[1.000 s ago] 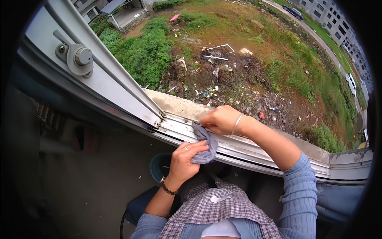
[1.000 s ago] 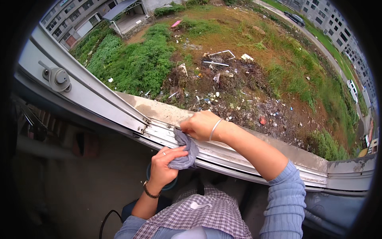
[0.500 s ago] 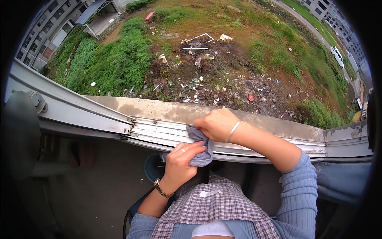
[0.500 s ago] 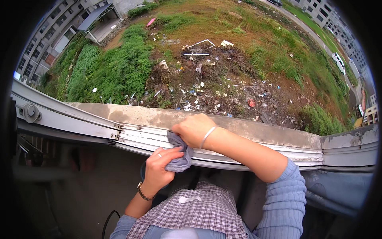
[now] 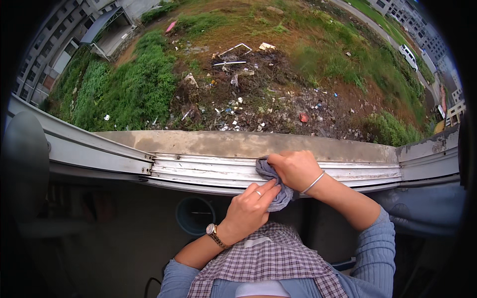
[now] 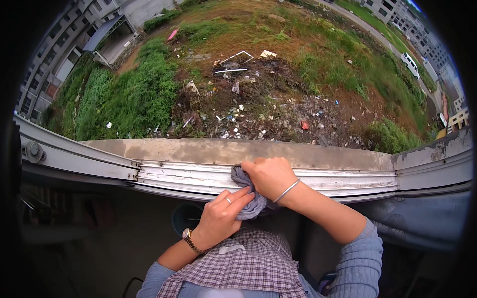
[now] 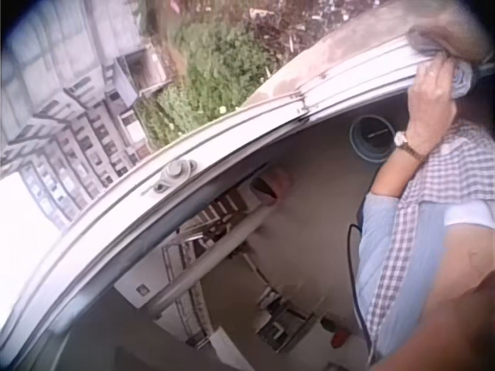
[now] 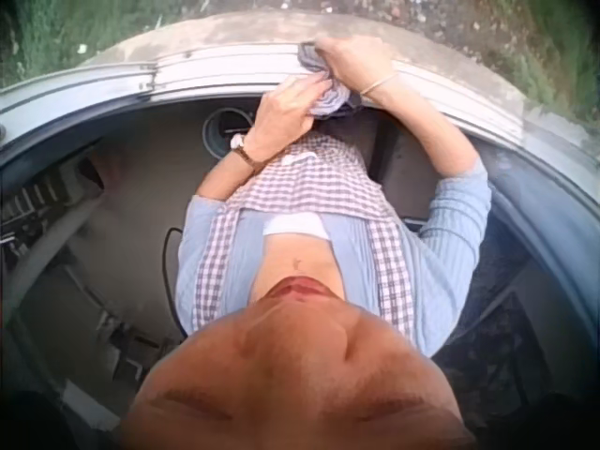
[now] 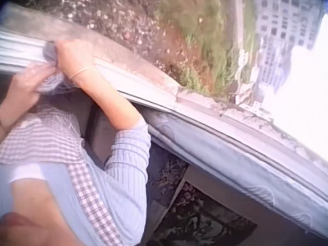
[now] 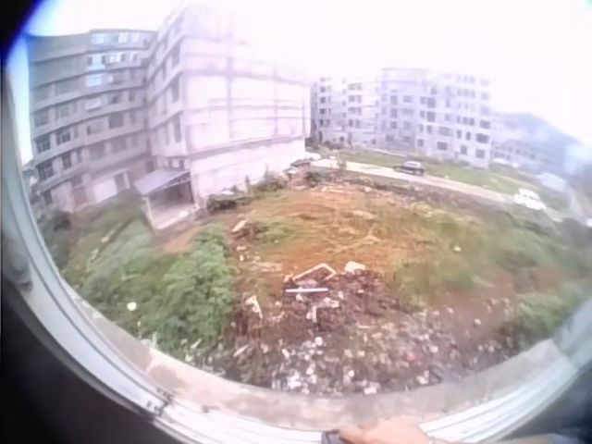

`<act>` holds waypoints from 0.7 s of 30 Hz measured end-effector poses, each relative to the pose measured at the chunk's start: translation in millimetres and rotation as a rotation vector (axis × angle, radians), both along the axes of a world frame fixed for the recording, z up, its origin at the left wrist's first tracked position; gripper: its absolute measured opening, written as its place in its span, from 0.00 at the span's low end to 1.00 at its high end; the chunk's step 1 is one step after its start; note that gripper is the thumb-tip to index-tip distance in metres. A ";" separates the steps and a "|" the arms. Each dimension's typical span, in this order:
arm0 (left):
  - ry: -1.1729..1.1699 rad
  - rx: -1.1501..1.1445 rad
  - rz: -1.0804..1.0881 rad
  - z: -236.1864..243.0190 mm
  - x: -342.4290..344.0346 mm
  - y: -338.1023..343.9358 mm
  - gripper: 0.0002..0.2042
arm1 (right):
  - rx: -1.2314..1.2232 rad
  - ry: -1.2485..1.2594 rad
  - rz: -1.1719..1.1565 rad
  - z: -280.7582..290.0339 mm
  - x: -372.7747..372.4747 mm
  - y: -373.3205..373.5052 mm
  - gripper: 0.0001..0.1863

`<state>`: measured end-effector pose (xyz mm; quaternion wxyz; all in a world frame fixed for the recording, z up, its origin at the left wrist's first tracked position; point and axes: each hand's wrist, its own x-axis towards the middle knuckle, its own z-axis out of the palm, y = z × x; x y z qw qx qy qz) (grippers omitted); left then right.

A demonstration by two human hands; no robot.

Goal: The person cleans a window frame using a wet cloth and a small metal tool. They wipe the frame, scrape debris from grooves, and repeatedly wipe the same areas while standing at an open window.

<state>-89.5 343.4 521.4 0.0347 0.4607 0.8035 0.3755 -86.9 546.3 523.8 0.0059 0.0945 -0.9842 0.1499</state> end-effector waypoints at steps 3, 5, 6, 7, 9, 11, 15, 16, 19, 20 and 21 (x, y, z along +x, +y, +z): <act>0.026 0.032 0.184 -2.6 -13.0 -37.6 0.26 | -0.087 0.076 0.057 -5.0 -37.0 -53.2 0.07; 0.019 -0.001 0.347 1.0 -17.9 -61.7 0.25 | -0.132 0.116 0.127 -10.8 -64.2 -89.2 0.07; 0.006 0.003 0.405 4.1 -20.8 -66.4 0.24 | -0.134 0.127 0.138 -15.5 -71.5 -99.5 0.07; -0.046 0.003 0.444 4.1 -22.3 -72.1 0.23 | -0.153 0.117 0.140 -16.4 -73.4 -104.0 0.08; -0.041 -0.011 0.395 9.1 -20.6 -58.7 0.21 | -0.195 0.121 0.141 -19.3 -67.4 -89.7 0.07; -0.023 -0.013 0.309 12.8 -14.7 -35.9 0.21 | -0.182 0.119 0.106 -12.6 -48.3 -58.8 0.07; 0.028 0.017 0.011 6.4 2.1 33.7 0.21 | -0.065 0.035 -0.036 0.4 21.3 37.6 0.06; 0.015 0.008 -0.053 8.1 9.5 53.8 0.22 | -0.031 0.020 -0.101 6.4 42.2 60.3 0.06; 0.039 -0.026 -0.232 6.9 37.0 108.5 0.28 | 0.012 0.032 -0.226 11.6 97.3 126.9 0.04; 0.065 -0.028 -0.282 0.7 45.9 128.8 0.28 | 0.054 0.007 -0.298 14.3 113.8 145.7 0.03; 0.114 0.004 -0.311 -2.1 54.0 146.9 0.26 | 0.090 -0.006 -0.350 17.3 127.7 161.6 0.04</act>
